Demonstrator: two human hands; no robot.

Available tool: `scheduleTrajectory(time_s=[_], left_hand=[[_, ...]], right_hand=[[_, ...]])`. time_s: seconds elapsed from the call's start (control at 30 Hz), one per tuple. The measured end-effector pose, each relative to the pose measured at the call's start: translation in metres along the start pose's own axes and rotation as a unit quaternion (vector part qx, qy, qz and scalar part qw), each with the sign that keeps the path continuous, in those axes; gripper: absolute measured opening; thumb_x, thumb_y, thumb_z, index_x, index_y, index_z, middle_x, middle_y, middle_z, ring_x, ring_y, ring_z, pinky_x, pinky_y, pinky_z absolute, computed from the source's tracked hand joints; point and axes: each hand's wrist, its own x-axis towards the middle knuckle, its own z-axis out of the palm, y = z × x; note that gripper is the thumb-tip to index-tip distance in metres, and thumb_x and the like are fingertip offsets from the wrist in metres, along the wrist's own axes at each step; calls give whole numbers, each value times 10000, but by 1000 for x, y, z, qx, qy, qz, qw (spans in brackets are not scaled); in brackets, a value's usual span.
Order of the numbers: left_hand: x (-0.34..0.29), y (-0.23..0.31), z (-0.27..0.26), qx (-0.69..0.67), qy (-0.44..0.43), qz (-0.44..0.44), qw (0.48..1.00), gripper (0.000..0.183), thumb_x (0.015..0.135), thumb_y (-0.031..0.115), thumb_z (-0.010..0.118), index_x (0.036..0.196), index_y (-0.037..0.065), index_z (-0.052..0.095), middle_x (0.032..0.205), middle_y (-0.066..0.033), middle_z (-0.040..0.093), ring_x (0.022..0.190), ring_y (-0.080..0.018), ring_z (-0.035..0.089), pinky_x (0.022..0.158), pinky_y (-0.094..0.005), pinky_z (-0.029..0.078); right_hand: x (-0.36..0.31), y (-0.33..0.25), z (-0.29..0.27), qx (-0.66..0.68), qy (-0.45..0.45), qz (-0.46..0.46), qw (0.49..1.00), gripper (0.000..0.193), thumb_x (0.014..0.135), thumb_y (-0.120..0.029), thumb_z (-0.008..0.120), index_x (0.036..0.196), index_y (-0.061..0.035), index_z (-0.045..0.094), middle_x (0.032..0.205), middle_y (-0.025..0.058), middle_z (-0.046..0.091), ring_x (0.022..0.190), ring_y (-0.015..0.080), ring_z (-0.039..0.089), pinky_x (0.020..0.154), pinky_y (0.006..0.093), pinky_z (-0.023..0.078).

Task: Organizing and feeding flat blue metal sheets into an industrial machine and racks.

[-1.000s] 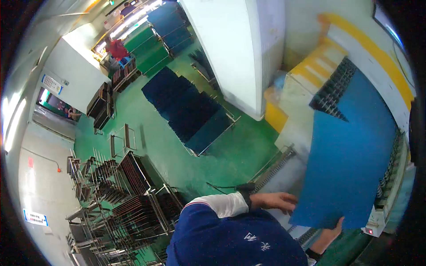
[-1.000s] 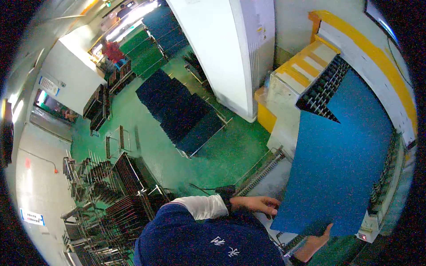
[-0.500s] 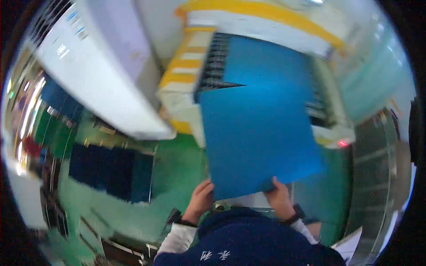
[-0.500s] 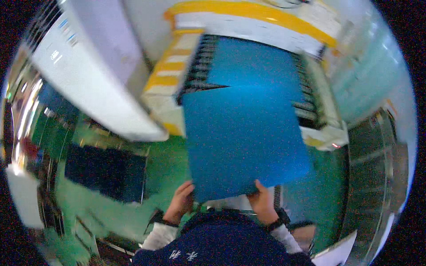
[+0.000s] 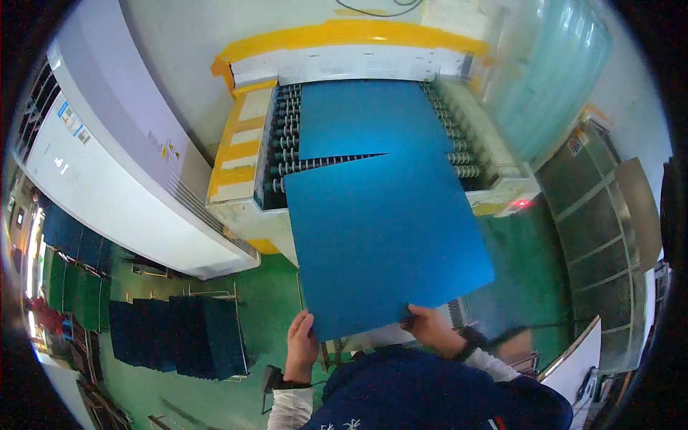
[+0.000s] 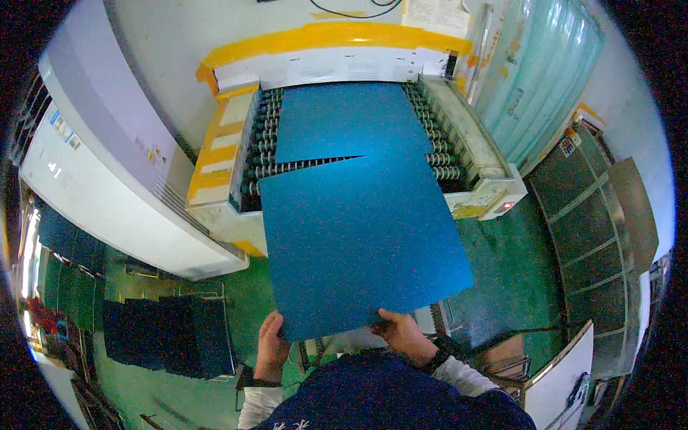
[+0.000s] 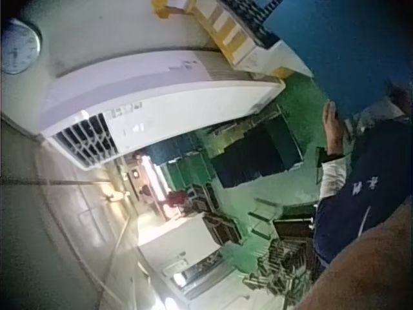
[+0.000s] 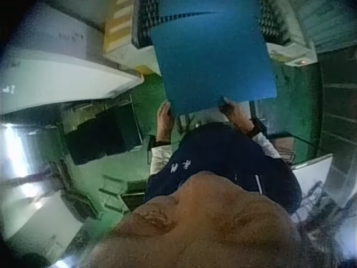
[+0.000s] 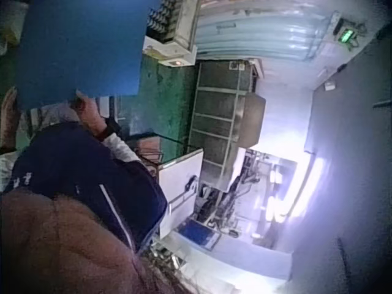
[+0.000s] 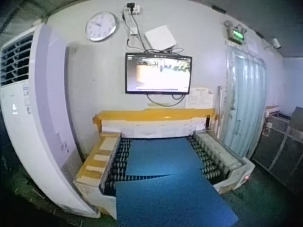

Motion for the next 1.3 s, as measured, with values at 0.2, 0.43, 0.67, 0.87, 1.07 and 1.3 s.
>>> scheduleTrajectory(time_s=[0.2, 0.43, 0.67, 0.87, 1.07, 1.3], left_hand=[[11, 4, 26, -22, -8, -15, 1000, 221, 964, 74, 517, 1150, -11, 601, 1086, -91, 658, 967, -181, 630, 851, -315, 513], [19, 4, 33, -7, 19, -4, 1000, 224, 975, 83, 501, 1148, -12, 608, 1075, -99, 666, 957, -198, 641, 840, -339, 529], [22, 11, 43, -27, 0, 15, 1000, 233, 988, 102, 481, 1149, -11, 606, 1076, -97, 667, 955, -192, 642, 839, -329, 528], [29, 6, 34, -15, -32, 19, 999, 227, 975, 74, 487, 1162, 7, 596, 1093, -94, 660, 979, -199, 637, 858, -353, 525], [26, 12, 48, -8, -30, 21, 999, 239, 957, 52, 502, 1180, 23, 585, 1118, -87, 651, 1004, -200, 630, 861, -363, 527], [33, 17, 55, 6, -14, 41, 999, 260, 946, 71, 531, 1200, 27, 564, 1121, -82, 646, 980, -206, 638, 824, -364, 541]], right_hand=[[-2, -11, -2, -10, 11, -12, 1000, 217, 921, -174, 615, 1035, 10, 611, 977, 141, 654, 858, 313, 643, 810, 438, 526], [3, -12, -5, -43, 37, -17, 998, 257, 911, -203, 654, 977, 43, 619, 895, 140, 639, 780, 287, 651, 723, 418, 538], [13, -13, -2, -48, 36, -46, 997, 245, 901, -187, 669, 915, 54, 623, 834, 147, 639, 717, 300, 656, 656, 430, 540], [17, -17, 2, -33, 29, -52, 998, 238, 889, -176, 687, 912, 52, 620, 835, 141, 656, 705, 293, 673, 610, 428, 544], [18, -21, 2, -50, 16, -45, 998, 239, 889, -204, 683, 954, 18, 626, 865, 133, 667, 725, 273, 668, 640, 401, 536], [19, -25, 9, -51, 14, -39, 998, 250, 889, -201, 683, 955, 31, 618, 867, 142, 667, 738, 268, 658, 684, 391, 537]])
